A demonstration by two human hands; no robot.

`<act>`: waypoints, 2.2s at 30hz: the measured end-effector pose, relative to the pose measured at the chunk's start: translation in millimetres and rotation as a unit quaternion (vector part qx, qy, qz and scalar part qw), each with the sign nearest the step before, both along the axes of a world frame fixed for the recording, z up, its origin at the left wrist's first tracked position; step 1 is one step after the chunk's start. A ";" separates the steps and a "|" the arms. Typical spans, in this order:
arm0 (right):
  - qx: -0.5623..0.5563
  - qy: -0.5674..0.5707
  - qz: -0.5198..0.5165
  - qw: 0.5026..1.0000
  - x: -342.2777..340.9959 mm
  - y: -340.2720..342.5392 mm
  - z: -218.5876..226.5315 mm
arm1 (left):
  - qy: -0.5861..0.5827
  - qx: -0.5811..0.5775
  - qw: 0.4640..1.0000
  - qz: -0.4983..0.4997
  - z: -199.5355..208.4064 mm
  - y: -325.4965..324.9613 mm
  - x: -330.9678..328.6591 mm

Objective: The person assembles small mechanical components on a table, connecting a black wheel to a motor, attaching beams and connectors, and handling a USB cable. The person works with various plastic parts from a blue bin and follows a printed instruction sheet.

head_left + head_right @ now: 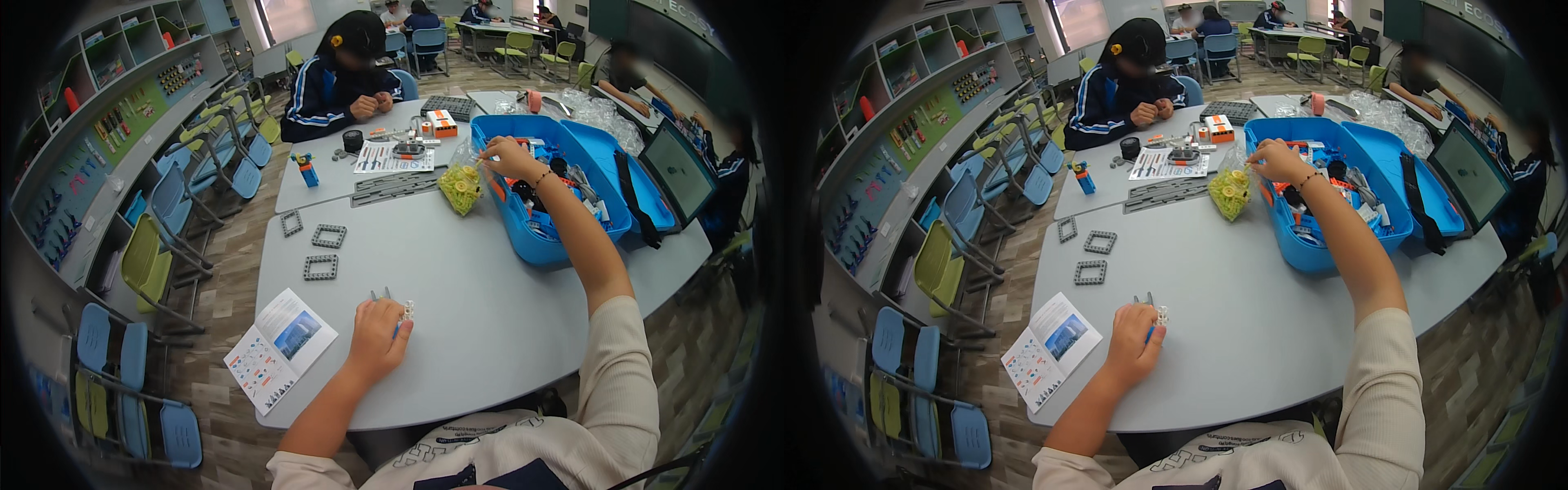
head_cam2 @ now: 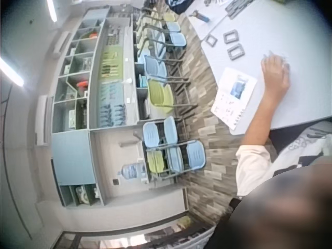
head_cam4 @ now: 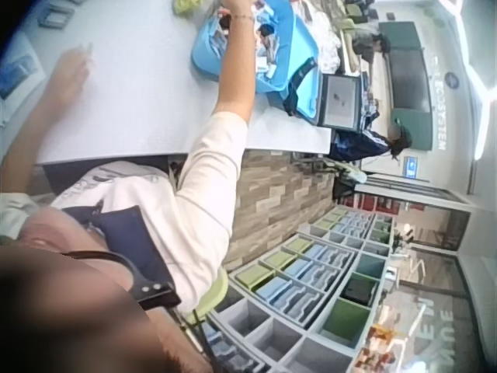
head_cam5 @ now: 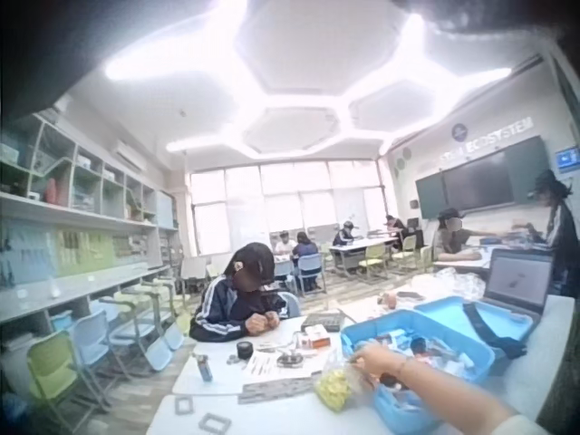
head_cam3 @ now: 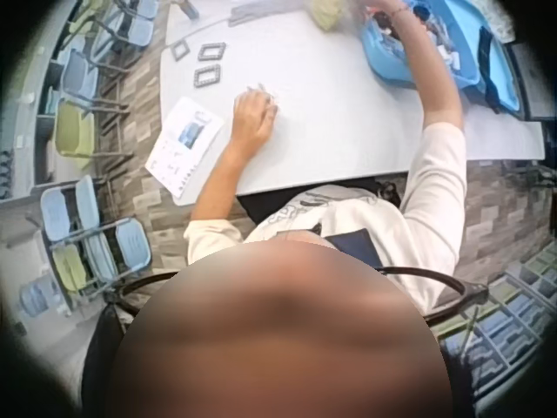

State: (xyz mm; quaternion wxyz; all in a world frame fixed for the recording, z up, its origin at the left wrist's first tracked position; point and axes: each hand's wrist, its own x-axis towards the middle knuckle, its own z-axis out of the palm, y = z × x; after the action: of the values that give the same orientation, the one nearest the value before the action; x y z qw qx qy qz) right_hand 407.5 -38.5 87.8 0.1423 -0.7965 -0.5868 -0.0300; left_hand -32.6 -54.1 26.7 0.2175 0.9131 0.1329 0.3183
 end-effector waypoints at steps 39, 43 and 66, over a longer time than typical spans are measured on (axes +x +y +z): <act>0.235 -0.202 -0.178 0.934 -79.0 -161.8 44.8 | 0.146 -0.023 0.959 0.243 5.6 6.8 -3.0; 0.152 -0.099 -0.087 0.980 -94.5 -160.5 40.8 | 0.219 -0.102 0.943 0.228 6.4 3.2 -3.8; -0.204 0.833 0.187 0.479 -169.7 -100.9 -76.2 | 0.201 -0.130 0.954 0.184 4.2 1.4 -2.3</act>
State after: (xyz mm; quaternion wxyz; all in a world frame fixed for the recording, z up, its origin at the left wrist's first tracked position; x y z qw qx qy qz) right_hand 237.7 -139.3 11.6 0.4003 -0.3254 -0.3179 0.7955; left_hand -34.8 -52.7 30.9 0.2407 0.8819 0.3793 0.1431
